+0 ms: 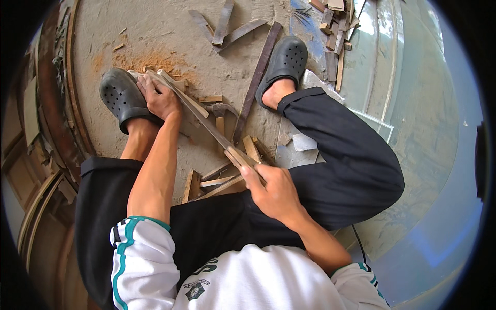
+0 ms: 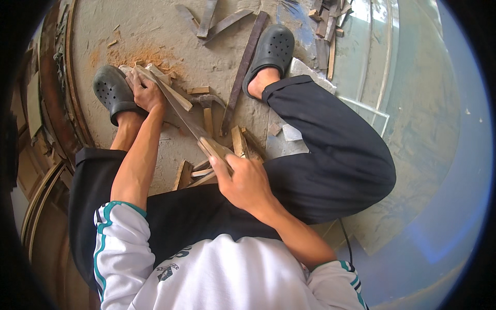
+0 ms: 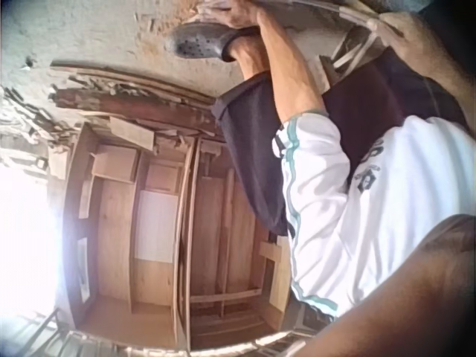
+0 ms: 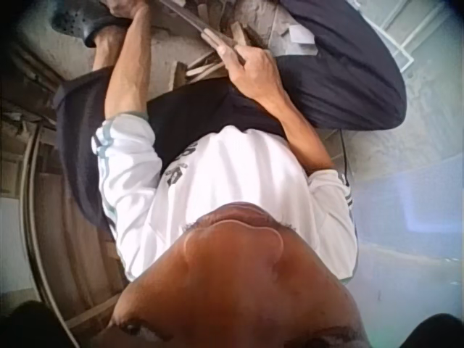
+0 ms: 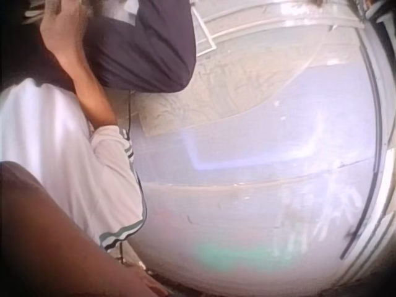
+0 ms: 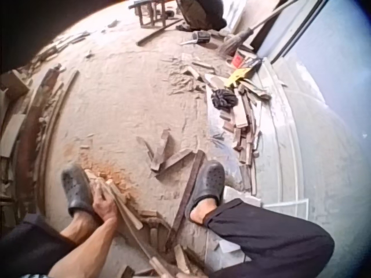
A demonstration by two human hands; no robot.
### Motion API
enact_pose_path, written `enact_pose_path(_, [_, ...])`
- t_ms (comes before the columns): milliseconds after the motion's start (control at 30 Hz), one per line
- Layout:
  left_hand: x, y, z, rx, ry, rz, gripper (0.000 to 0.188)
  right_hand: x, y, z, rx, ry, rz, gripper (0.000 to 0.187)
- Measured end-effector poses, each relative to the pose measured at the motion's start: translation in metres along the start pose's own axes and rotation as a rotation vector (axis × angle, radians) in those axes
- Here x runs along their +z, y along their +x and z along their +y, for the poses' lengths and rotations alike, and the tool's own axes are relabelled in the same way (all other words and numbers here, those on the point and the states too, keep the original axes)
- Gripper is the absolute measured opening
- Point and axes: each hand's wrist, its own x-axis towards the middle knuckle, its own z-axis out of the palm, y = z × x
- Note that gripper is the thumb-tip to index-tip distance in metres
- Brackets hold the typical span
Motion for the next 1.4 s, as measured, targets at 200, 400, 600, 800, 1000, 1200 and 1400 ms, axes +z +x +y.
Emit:
enact_pose_path(200, [0.008, 0.0, 0.001, 0.049, 0.005, 0.038, 0.036, 0.055, 0.1, 0.018, -0.056, 0.074, 0.034, 0.052])
enact_pose_path(400, [0.003, 0.001, -0.001, 0.008, -0.002, 0.06, 0.036, 0.002, 0.001, 0.001, 0.023, 0.022, -0.045, 0.041])
enact_pose_path(600, [0.006, 0.001, 0.004, 0.044, -0.024, 0.04, 0.037, 0.055, 0.113, 0.016, -0.074, 0.078, 0.0, 0.052])
enact_pose_path(800, [0.002, 0.0, 0.001, 0.013, -0.01, 0.066, 0.036, 0.011, 0.006, -0.002, -0.039, 0.083, 0.034, 0.044])
enact_pose_path(1000, [0.007, 0.004, 0.008, 0.019, -0.046, 0.035, 0.038, 0.055, 0.109, 0.013, -0.048, 0.005, -0.033, 0.042])
enact_pose_path(1200, [0.004, 0.0, 0.0, -0.009, -0.042, 0.061, 0.038, 0.013, 0.018, 0.01, -0.01, 0.056, -0.041, 0.035])
enact_pose_path(1400, [0.007, 0.005, 0.005, 0.02, -0.051, 0.042, 0.038, 0.068, 0.126, 0.01, -0.08, -0.004, -0.024, 0.04])
